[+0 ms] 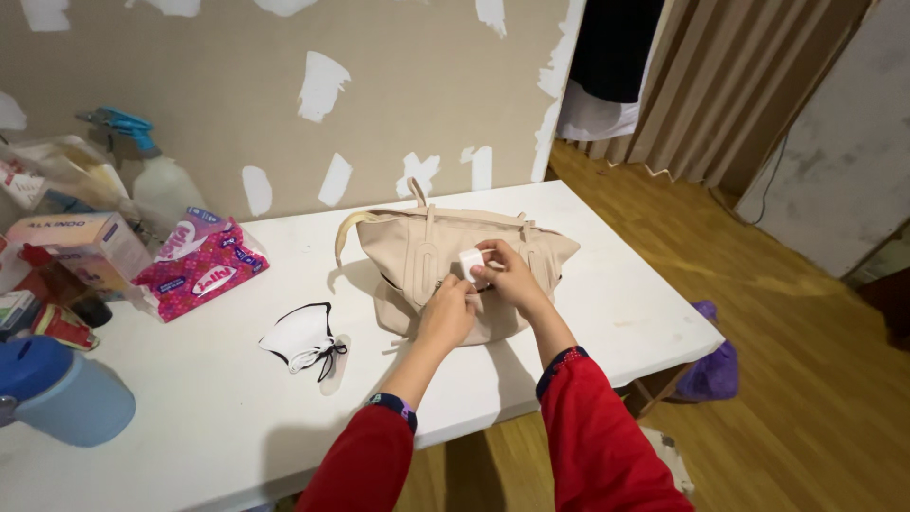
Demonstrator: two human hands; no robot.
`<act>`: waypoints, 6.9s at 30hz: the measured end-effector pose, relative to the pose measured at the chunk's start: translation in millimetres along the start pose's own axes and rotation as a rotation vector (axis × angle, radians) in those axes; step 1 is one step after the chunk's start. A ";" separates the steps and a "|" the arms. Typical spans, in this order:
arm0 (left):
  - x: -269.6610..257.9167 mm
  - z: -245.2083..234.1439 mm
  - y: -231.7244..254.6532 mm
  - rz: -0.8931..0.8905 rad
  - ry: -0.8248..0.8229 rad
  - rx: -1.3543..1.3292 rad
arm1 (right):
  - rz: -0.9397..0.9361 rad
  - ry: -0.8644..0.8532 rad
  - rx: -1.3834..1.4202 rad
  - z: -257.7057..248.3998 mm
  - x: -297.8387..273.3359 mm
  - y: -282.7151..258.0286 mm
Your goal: The person packs a beige handbag with daily essentials on a white table. They place a coiled cable, a white face mask, a black face mask, a small plastic case, and a blue water bottle into the bag, then open the bag and remove several bottles, placing them on the table.
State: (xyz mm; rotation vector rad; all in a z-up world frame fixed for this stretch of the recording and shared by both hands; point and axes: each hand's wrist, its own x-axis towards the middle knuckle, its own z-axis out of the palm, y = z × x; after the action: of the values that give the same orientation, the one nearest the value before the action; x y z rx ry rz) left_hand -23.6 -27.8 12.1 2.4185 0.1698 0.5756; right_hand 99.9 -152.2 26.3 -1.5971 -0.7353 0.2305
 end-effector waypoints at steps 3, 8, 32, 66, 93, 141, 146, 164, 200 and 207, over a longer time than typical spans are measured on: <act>2.7 6.8 -7.4 -0.001 0.039 -0.169 | 0.057 -0.043 0.066 4.3 -2.2 2.8; 9.2 7.1 -17.2 -0.024 0.040 -0.243 | 0.047 -0.045 -0.097 2.6 5.4 11.3; 139.3 19.8 -57.5 0.129 0.099 0.724 | -0.008 -0.129 -0.187 -17.8 2.0 0.4; 144.3 -28.4 -11.5 0.005 0.396 0.266 | -0.379 0.034 -0.878 -18.4 -16.0 -10.8; -30.4 -158.1 -252.3 -0.896 -0.027 0.342 | -0.139 -0.256 -0.633 229.3 -38.6 7.0; 55.9 -69.0 -96.3 -0.225 0.285 -1.004 | 0.000 0.622 0.706 -70.0 14.0 10.7; 63.8 -76.4 -78.0 -0.338 0.252 -1.119 | 0.126 0.667 0.831 -114.7 -6.6 -1.8; 89.0 -13.1 8.2 -0.361 -0.127 -1.233 | 0.076 0.505 0.547 -33.5 -10.1 -32.7; 34.1 -30.9 -14.9 0.401 0.086 0.313 | -0.006 0.315 0.244 -32.0 14.3 8.4; 32.0 -30.3 -21.6 0.517 0.226 0.377 | 0.150 -0.028 -0.069 -48.5 37.7 29.0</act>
State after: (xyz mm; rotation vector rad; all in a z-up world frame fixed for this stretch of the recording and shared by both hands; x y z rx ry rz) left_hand -7.9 14.5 31.6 2.7666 -0.2908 1.1371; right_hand 164.9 -170.0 17.6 -1.7199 -0.6510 0.3407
